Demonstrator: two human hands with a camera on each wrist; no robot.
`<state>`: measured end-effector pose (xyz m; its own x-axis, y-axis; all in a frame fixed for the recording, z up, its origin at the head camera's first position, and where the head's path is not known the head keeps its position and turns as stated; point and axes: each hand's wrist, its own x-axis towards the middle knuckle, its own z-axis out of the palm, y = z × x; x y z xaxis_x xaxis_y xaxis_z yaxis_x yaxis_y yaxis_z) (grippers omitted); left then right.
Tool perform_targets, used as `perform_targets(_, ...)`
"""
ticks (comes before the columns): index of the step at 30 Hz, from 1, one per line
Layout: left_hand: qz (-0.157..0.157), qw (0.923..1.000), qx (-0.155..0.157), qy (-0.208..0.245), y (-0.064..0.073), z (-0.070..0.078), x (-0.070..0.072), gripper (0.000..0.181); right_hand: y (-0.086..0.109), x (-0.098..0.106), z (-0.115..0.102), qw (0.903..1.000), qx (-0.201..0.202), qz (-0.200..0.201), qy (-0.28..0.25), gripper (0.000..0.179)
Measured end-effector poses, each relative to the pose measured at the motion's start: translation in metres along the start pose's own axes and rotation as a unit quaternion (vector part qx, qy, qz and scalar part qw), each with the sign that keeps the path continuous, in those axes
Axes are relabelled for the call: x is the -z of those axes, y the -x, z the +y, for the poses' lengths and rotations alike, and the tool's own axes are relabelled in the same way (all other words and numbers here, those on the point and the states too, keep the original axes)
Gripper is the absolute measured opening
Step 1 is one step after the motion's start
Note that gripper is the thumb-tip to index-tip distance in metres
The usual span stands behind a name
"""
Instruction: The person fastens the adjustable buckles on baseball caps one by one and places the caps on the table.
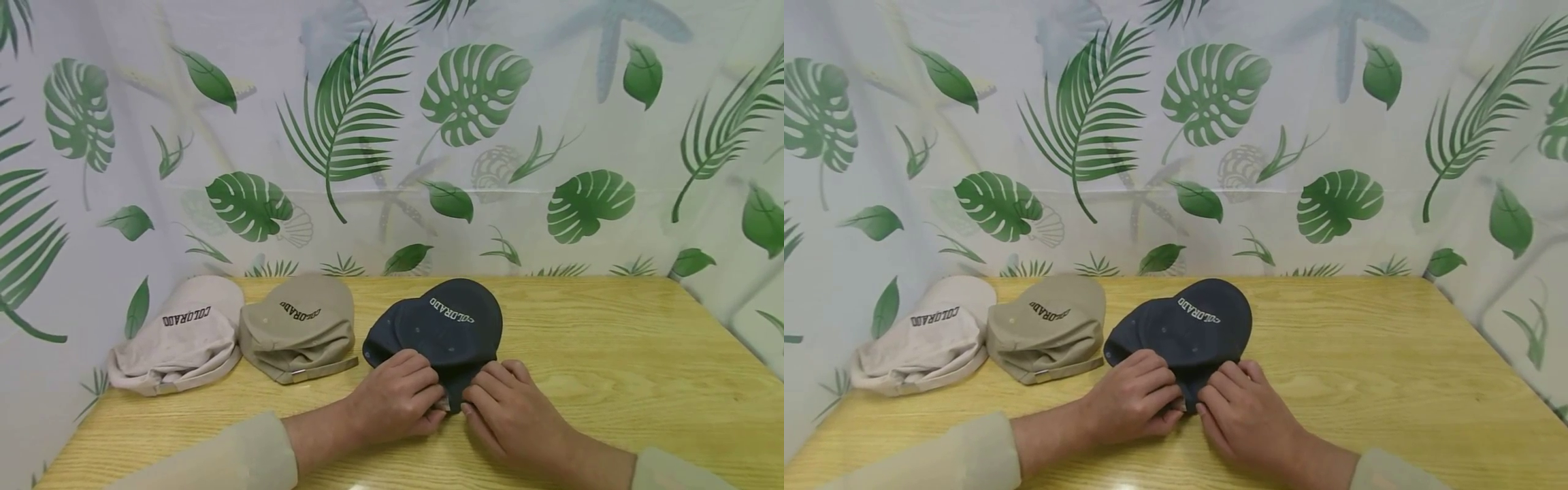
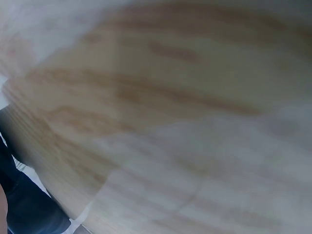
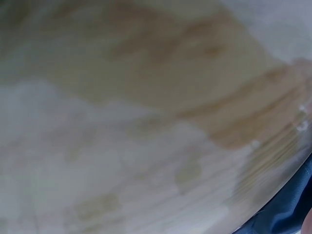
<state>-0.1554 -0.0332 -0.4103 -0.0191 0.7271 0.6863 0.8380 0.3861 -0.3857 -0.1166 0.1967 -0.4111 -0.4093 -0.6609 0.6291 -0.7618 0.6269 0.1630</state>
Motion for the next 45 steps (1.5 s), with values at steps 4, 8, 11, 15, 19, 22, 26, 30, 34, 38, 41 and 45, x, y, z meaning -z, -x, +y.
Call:
perform_targets(4,-0.003,1.0,-0.004,-0.004,-0.0002,0.0001,0.0003,0.013,-0.0009,-0.0008,0.0002,0.9995,0.005,0.03,0.001,0.034)
perform_targets(8,-0.007,0.9999,-0.004,-0.007,0.0,0.0001,0.0006,0.012,-0.0015,-0.0023,0.0013,0.9986,0.009,0.051,0.0,0.032)
perform_targets(11,-0.008,0.9999,-0.005,-0.008,0.0002,-0.0002,0.0004,0.011,-0.0014,-0.0024,0.0019,0.9985,0.006,0.054,0.003,0.032)
perform_targets(15,-0.005,0.9999,-0.012,-0.011,0.0006,-0.0015,0.0003,0.009,-0.0009,-0.0018,0.0027,0.9989,0.004,0.046,0.003,0.031)
perform_targets(19,-0.004,0.9997,-0.017,-0.015,0.0008,-0.0023,0.0008,0.009,-0.0003,-0.0018,0.0026,0.9996,0.0,0.028,-0.007,0.033)
perform_targets(22,-0.007,0.9998,-0.014,-0.01,0.0006,-0.0013,0.0009,0.008,0.0007,-0.0028,0.0019,0.9999,-0.001,0.011,-0.011,0.034)
perform_targets(26,-0.008,0.9999,-0.007,-0.004,0.0008,-0.0001,0.0009,0.007,0.0017,-0.0034,0.0016,1.0,0.003,-0.004,-0.006,0.037)
perform_targets(30,-0.01,0.9999,-0.004,-0.008,0.0006,-0.0001,0.0008,0.008,0.0007,-0.0032,0.0017,0.9999,0.011,0.012,-0.002,0.037)
perform_targets(34,-0.014,0.9998,-0.001,-0.012,0.0008,-0.0001,0.0009,0.008,-0.0005,-0.0035,0.0019,0.9992,0.014,0.036,-0.003,0.032)
perform_targets(38,-0.014,0.9998,0.001,-0.014,0.0008,0.0001,0.001,0.007,0.0003,-0.0031,0.003,0.999,0.01,0.043,-0.007,0.03)
perform_targets(41,-0.014,0.9998,0.0,-0.014,0.0007,0.0,0.0011,0.007,0.0005,-0.0027,0.0036,0.9991,0.008,0.04,-0.009,0.031)
perform_targets(45,-0.016,0.9998,-0.001,-0.012,0.0008,-0.0001,0.0007,0.006,0.0003,-0.0022,0.0037,0.999,0.009,0.042,-0.012,0.032)
